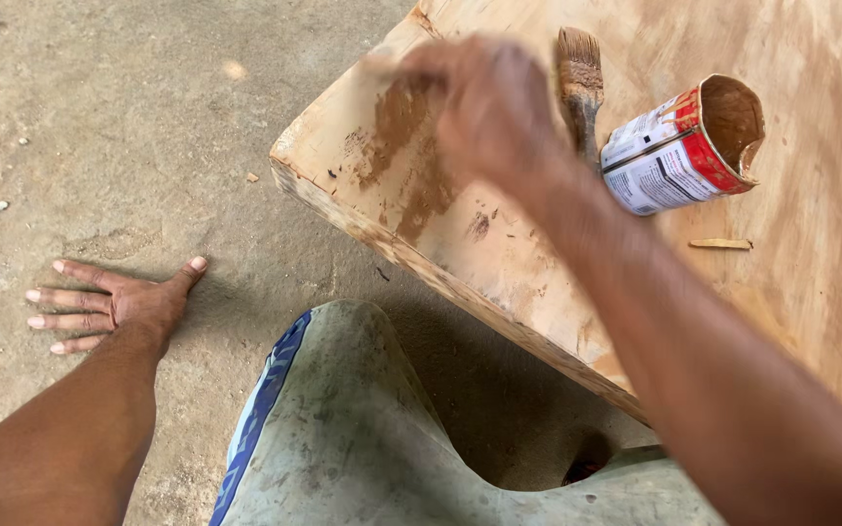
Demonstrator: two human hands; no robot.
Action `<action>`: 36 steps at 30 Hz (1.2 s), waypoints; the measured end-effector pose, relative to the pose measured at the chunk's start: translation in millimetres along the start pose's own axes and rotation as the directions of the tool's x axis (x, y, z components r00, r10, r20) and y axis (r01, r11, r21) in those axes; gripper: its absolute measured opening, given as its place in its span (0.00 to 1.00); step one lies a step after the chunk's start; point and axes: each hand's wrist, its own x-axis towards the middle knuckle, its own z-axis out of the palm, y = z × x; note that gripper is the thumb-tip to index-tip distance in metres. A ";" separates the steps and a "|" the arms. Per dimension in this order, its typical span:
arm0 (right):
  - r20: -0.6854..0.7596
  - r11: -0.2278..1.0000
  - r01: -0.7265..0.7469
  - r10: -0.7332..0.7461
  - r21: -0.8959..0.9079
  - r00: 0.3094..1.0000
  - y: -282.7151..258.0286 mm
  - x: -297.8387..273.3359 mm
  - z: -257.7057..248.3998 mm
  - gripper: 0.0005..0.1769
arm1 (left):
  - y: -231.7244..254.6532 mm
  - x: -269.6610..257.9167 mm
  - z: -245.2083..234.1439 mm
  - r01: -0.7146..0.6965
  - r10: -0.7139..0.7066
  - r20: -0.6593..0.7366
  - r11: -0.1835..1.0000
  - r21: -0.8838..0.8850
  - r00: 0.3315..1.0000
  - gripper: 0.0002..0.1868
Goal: The person applies a brown paste from a can onto a large wooden plank using a small wooden stick and a piece of sandpaper. They spread the filler into cracks and along the edges of the plank, then smooth the surface with the sandpaper.
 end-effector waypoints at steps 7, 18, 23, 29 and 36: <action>0.137 0.982 0.184 -0.176 -0.049 0.975 -29.9 -122.2 -19.0 0.18 | 0.4 -2.0 -2.3 -0.008 0.007 -0.023 1.000 -0.011 1.000 0.89; -0.278 0.823 -0.485 0.560 0.297 0.780 -34.7 -279.3 -65.8 0.12 | -13.0 9.7 -34.2 -0.071 0.081 0.310 0.996 -0.044 0.947 0.76; -0.219 0.476 -0.698 0.876 0.535 0.429 -3.5 -328.1 -82.1 0.15 | -84.7 51.8 -17.9 -0.443 0.322 0.498 0.885 0.145 0.805 0.54; -0.323 0.357 -0.839 0.917 0.411 0.232 55.5 -360.9 -120.6 0.15 | -103.9 15.2 51.2 -0.379 0.290 0.606 0.925 0.021 0.741 0.50; -0.365 0.314 -0.942 0.896 0.117 0.254 135.0 -358.1 -144.3 0.16 | -14.7 -193.5 -65.1 -0.673 0.699 0.244 0.715 -0.192 0.673 0.30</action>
